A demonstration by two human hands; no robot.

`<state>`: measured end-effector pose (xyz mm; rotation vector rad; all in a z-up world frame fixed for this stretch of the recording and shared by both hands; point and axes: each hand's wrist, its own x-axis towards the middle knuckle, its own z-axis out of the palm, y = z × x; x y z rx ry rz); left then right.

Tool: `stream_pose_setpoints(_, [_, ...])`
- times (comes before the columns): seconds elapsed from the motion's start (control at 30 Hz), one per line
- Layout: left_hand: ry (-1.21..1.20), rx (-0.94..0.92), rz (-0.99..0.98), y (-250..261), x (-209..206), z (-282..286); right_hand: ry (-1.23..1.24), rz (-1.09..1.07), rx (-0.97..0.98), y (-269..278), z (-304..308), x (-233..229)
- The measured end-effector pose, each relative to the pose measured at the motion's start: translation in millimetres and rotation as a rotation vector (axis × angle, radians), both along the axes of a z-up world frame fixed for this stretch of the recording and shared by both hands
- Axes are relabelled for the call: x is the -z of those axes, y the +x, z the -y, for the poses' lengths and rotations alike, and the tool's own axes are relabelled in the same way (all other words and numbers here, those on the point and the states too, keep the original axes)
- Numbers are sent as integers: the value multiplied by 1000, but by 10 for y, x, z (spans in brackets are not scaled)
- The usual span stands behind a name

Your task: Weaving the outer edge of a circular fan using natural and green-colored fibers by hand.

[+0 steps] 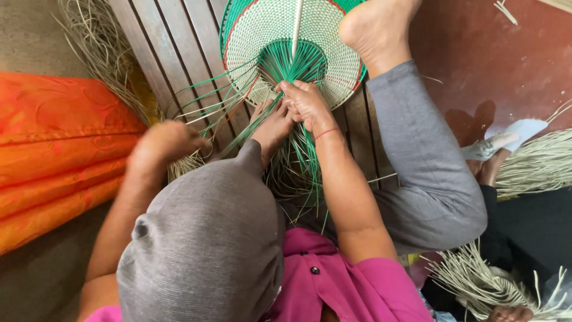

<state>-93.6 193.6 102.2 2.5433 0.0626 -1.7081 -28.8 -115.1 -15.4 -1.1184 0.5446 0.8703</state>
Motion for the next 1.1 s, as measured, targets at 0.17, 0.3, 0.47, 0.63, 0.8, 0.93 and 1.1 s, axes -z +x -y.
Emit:
stream_pose_setpoints(0.17, [-525, -28, 1028, 766, -1216, 402, 180, -79, 173, -54, 25, -73])
stream_pose_setpoints(0.3, [-542, -141, 947, 1295, 321, 413, 166, -82, 178, -50, 32, -56])
stream_pose_setpoints(0.47, [-81, -75, 753, 1336, 1332, 815, 107, -59, 142, -24, 35, -124])
stream_pose_setpoints(0.63, [-103, -158, 750, 1078, 1237, 911, 122, -47, 131, -18, 28, -166])
stream_pose_setpoints(0.8, [-177, -107, 790, 924, 1296, 916, 154, -63, 138, -40, 37, -127])
stream_pose_setpoints(0.93, [-264, -213, 590, 1020, 1184, 771, 145, -48, 143, -23, 47, -179])
stream_pose_setpoints(1.1, [-485, -379, 432, 1049, 1139, 653, 133, -50, 140, -26, 38, -166])
